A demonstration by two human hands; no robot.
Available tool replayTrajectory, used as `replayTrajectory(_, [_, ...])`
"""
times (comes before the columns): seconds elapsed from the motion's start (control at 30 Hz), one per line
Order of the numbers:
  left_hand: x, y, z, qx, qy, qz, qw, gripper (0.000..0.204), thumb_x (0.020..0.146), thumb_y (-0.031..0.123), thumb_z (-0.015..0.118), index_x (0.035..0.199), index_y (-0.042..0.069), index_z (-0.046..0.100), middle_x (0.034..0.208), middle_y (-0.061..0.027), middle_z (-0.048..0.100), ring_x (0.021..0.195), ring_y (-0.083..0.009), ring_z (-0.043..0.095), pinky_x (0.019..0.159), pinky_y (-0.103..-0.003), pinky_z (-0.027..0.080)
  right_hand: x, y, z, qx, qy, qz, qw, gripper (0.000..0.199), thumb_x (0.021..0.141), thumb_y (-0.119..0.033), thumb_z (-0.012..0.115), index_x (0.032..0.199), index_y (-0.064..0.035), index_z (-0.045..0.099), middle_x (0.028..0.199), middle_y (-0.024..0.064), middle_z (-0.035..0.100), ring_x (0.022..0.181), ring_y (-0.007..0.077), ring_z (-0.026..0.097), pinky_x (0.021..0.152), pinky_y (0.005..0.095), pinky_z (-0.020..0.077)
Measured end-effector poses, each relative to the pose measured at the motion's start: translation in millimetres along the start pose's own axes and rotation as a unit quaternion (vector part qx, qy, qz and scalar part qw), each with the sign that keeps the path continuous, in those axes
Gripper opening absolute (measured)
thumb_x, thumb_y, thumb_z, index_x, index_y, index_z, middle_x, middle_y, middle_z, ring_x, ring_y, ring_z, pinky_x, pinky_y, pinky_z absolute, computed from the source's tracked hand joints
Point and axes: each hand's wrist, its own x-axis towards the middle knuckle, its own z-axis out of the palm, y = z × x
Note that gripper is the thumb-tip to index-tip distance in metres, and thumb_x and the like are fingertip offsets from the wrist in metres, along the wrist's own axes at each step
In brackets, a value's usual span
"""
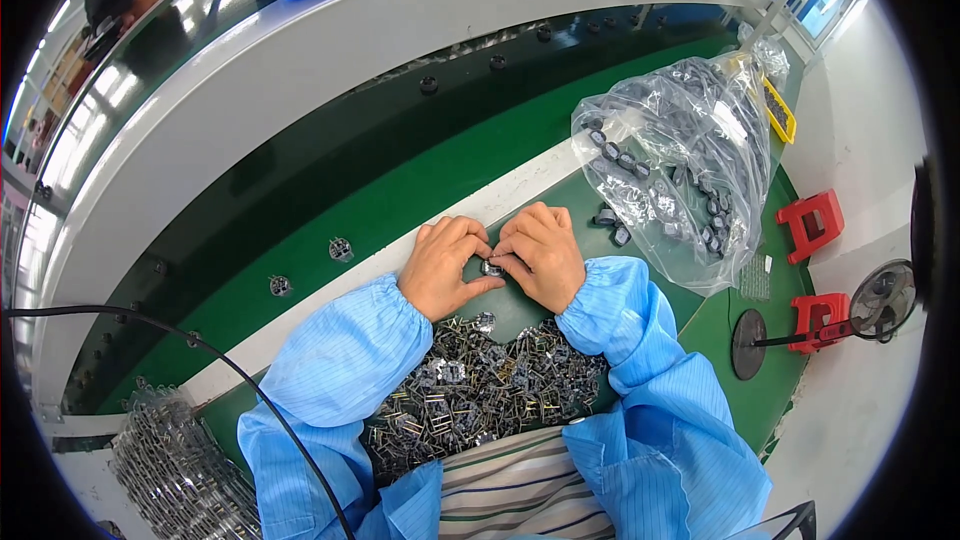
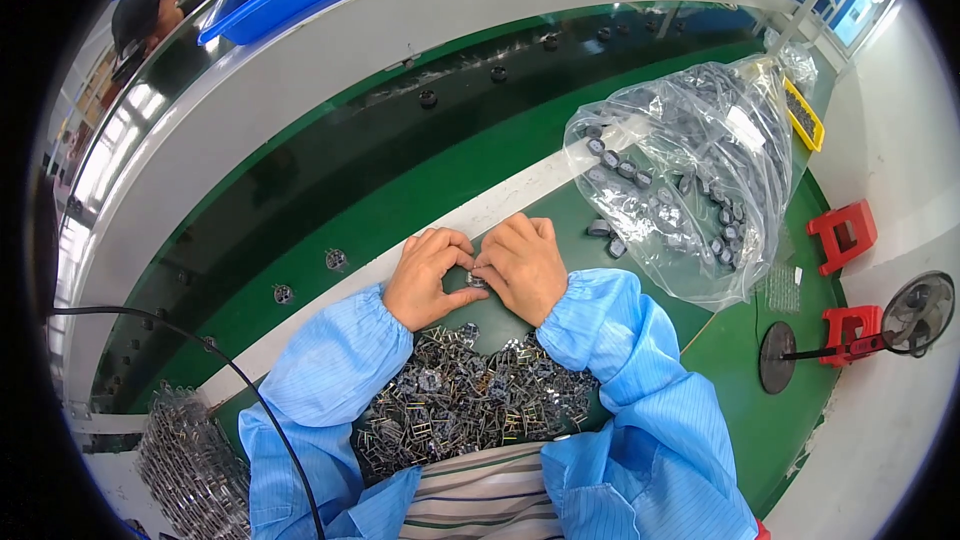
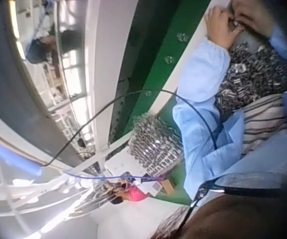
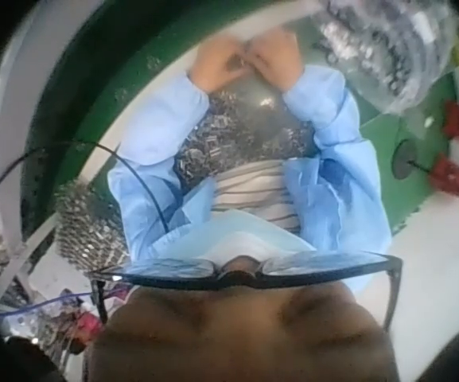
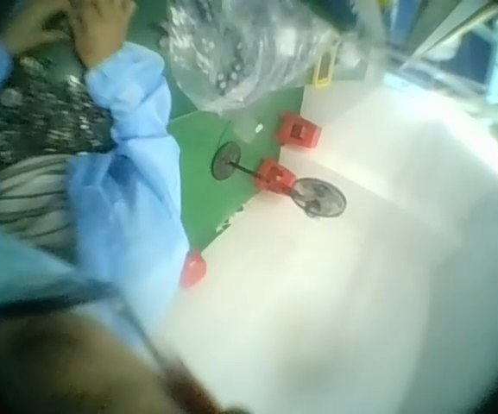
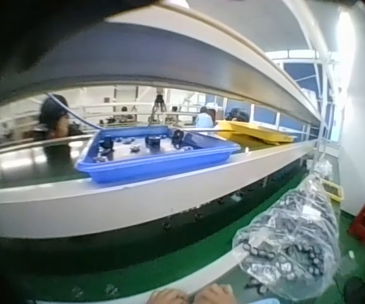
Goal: The person assembles small circular components by hand, inserting metal pins into grey plastic or rubber housings.
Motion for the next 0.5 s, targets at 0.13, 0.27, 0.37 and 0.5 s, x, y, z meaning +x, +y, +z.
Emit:
replayTrajectory(0.13, [-0.3, 1.2, -0.3, 0.001, 0.006, 0.001, 1.000, 0.039, 0.071, 0.028, 0.093, 0.097, 0.010, 0.070, 0.115, -0.0018, 0.061, 0.114, -0.0231, 0.056, 0.097, -0.040, 0.040, -0.7, -0.5, -2.1, -0.006, -0.018, 0.000, 1.000, 0.014, 0.075, -0.011, 0.085, 0.083, -0.0108, 0.073, 0.095, 0.0003, 0.065, 0.097, 0.0223, 0.060, 0.085, 0.0400, 0.0380])
replayTrajectory(0.27, [0.8, 1.9, 0.1, 0.001, 0.004, -0.003, 1.000, 0.038, 0.071, 0.027, 0.093, 0.096, 0.011, 0.070, 0.115, -0.0015, 0.061, 0.115, -0.0227, 0.057, 0.097, -0.041, 0.040, -1.6, -0.3, -4.0, 0.001, -0.021, 0.011, 1.000, 0.014, 0.076, -0.011, 0.084, 0.083, -0.0106, 0.073, 0.094, 0.0005, 0.066, 0.096, 0.0222, 0.060, 0.085, 0.0393, 0.0383])
replayTrajectory(0.37, [0.2, 1.1, -0.3, 0.002, 0.006, 0.004, 1.000, 0.038, 0.071, 0.027, 0.093, 0.096, 0.011, 0.070, 0.115, -0.0011, 0.061, 0.114, -0.0225, 0.057, 0.097, -0.041, 0.040, -3.3, 2.1, -4.1, 0.021, -0.020, 0.033, 0.999, 0.013, 0.076, -0.011, 0.084, 0.083, -0.0105, 0.073, 0.094, 0.0007, 0.066, 0.095, 0.0223, 0.060, 0.085, 0.0388, 0.0388])
replayTrajectory(0.5, [1.2, 2.5, -0.1, -0.011, 0.009, -0.004, 1.000, 0.038, 0.069, 0.024, 0.094, 0.095, 0.012, 0.069, 0.113, -0.0010, 0.064, 0.112, -0.0240, 0.058, 0.098, -0.041, 0.039, -6.1, 5.4, -2.1, 0.105, -0.041, 0.089, 0.990, 0.013, 0.077, -0.012, 0.084, 0.083, -0.0114, 0.073, 0.094, -0.0003, 0.066, 0.096, 0.0226, 0.060, 0.086, 0.0396, 0.0388])
